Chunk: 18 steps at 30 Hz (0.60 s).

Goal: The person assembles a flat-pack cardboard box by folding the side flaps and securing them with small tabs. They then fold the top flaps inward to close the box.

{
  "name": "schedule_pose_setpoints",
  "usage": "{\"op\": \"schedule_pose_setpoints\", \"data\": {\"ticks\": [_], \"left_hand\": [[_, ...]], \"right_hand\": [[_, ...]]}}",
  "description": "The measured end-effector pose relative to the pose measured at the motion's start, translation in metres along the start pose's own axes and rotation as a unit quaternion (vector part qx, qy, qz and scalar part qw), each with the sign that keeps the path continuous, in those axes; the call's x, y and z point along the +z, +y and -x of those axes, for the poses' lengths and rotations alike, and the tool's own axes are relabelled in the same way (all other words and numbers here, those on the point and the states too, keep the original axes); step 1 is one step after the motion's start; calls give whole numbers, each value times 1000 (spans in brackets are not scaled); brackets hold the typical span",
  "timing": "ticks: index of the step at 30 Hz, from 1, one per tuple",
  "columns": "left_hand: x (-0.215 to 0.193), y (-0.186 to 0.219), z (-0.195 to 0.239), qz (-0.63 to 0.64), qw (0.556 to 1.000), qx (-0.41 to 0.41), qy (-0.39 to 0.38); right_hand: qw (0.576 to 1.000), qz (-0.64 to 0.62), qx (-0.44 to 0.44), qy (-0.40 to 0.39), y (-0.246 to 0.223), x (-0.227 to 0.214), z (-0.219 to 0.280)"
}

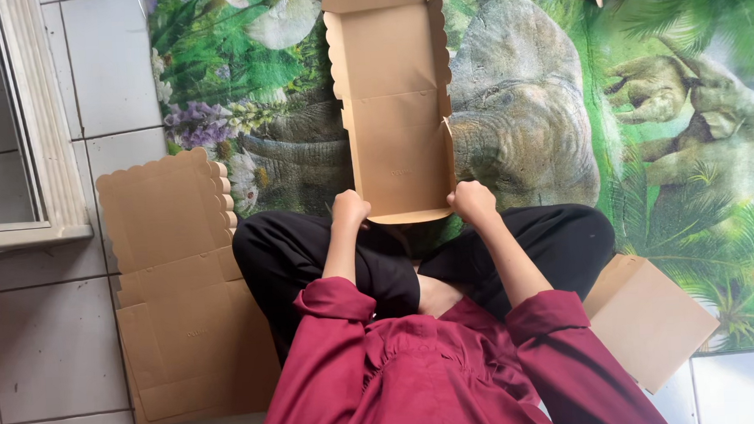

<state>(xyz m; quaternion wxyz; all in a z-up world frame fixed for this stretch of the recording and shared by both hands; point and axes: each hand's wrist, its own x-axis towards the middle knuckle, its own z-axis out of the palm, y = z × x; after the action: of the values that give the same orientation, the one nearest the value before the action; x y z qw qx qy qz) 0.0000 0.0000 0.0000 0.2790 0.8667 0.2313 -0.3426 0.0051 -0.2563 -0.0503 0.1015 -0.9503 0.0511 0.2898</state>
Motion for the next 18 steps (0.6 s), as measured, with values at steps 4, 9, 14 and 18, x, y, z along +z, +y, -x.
{"op": "schedule_pose_setpoints", "data": {"ticks": [4, 9, 14, 18], "left_hand": [[15, -8, -9, 15, 1000, 2, 14], [34, -24, -18, 84, 996, 3, -13], [53, -31, -14, -1, 999, 17, -48], [47, -23, 0, -41, 996, 16, -74]], "right_hand": [[1000, -19, -3, 4, 5, 8, 1], [1000, -15, 7, -23, 16, 14, 10], [999, 3, 14, -41, 14, 7, 29], [999, 33, -3, -38, 22, 24, 21]]}}
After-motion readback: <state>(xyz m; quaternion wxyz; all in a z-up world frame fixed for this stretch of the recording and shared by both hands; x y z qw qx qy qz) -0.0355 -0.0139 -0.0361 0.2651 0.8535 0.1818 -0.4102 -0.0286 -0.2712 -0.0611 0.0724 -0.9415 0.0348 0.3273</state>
